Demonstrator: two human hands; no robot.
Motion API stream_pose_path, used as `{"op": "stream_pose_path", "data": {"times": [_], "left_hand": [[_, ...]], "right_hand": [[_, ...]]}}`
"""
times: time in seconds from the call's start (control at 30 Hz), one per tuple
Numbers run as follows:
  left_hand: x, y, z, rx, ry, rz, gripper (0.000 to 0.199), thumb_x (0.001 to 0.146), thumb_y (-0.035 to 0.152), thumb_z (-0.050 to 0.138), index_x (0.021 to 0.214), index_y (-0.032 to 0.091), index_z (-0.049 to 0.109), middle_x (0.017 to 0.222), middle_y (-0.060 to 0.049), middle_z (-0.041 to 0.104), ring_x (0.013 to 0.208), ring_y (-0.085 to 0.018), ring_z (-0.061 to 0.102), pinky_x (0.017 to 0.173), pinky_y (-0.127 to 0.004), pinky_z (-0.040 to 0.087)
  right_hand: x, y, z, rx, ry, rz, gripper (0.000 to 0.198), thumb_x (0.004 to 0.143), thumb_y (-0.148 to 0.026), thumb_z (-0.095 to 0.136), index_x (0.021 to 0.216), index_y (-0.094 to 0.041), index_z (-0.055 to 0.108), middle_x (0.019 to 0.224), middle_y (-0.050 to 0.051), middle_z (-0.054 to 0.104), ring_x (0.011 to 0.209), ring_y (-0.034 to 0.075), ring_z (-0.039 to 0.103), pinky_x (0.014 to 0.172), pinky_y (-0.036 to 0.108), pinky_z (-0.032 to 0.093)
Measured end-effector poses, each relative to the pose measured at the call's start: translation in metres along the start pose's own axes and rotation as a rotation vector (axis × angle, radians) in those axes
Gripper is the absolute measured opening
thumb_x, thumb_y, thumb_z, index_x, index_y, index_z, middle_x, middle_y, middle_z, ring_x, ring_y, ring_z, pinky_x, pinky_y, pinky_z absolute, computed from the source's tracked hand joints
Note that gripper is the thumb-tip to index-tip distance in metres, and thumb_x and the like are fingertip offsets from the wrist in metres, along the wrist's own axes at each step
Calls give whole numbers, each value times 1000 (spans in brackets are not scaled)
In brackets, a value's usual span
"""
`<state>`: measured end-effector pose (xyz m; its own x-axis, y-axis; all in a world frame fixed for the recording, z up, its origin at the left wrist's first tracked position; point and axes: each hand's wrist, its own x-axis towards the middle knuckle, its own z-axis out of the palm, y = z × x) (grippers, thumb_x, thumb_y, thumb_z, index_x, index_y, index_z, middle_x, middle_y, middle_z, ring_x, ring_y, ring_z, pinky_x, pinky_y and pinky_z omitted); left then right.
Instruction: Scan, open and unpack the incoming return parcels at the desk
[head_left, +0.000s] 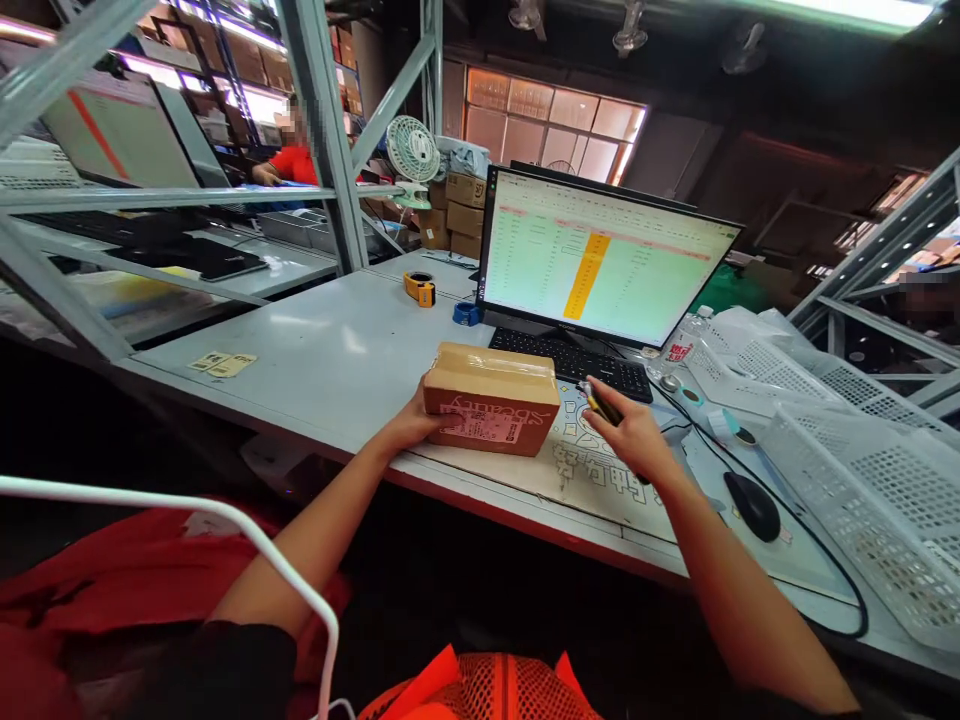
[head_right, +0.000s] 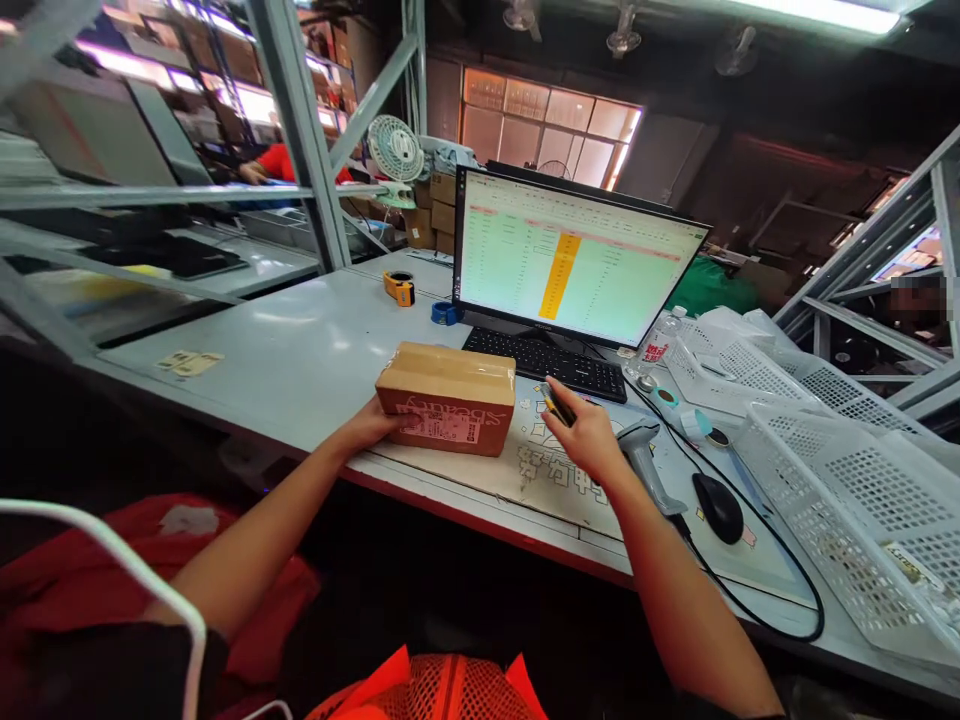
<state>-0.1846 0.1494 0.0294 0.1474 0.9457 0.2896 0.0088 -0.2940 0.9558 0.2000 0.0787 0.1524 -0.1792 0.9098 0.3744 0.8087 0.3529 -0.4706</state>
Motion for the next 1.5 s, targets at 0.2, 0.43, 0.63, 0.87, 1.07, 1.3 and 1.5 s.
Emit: {"op": "stream_pose_path", "data": {"times": [0.2, 0.43, 0.63, 0.87, 1.07, 1.3, 1.5], "left_hand": [[1, -3, -4, -70, -78, 16, 95, 56, 51, 102, 133, 16, 59, 141, -18, 68, 143, -45, 54, 123, -57, 46], [-2, 6, -4, -55, -127, 51, 96, 61, 51, 99, 141, 15, 59, 137, -15, 71, 141, -44, 56, 121, -56, 47], [-4, 9, -3, -71, -127, 95, 121, 62, 48, 99, 163, 16, 38, 154, -17, 59, 144, -42, 54, 122, -53, 46], [-3, 2, -4, -115, -141, 50, 129, 61, 49, 100, 167, 18, 34, 154, -19, 60, 145, -43, 54, 120, -54, 49], [-1, 7, -5, -44, -107, 59, 123, 58, 50, 101, 161, 17, 43, 159, -20, 55, 150, -43, 50, 125, -53, 45], [-20, 54, -15, 233, -26, 90, 116, 67, 63, 92, 163, 22, 40, 169, -18, 41, 157, -45, 38, 129, -56, 38], [-50, 117, 33, 848, 140, 633, 65, 102, 61, 65, 154, 24, 54, 156, -14, 56, 147, -36, 47, 126, -54, 34]], "right_hand": [[57, -67, -24, -734, -109, -217, 61, 107, -34, 54, 166, -44, 45, 113, 8, 78, 88, 26, 72, 70, 34, 47], [108, -183, 39, -883, -366, -619, 59, 110, -19, 38, 164, -39, 48, 109, 11, 76, 89, 25, 71, 65, 33, 35], [107, -202, 60, -899, -375, -684, 54, 107, -16, 41, 159, -26, 53, 113, 16, 75, 92, 26, 72, 68, 34, 41], [83, -161, 27, -948, -417, -589, 60, 104, -17, 50, 162, -33, 49, 104, 14, 74, 84, 27, 70, 66, 34, 41], [39, -89, -40, -989, -409, -407, 76, 96, -8, 57, 164, -42, 49, 96, 11, 72, 73, 23, 66, 62, 34, 39], [-29, 24, -44, -955, -440, -44, 63, 107, -19, 45, 166, -40, 46, 104, 10, 76, 89, 30, 76, 66, 35, 47], [-60, 72, 10, -643, -366, 71, 58, 109, -32, 46, 166, -23, 48, 133, 17, 69, 116, 32, 72, 95, 41, 57]]}}
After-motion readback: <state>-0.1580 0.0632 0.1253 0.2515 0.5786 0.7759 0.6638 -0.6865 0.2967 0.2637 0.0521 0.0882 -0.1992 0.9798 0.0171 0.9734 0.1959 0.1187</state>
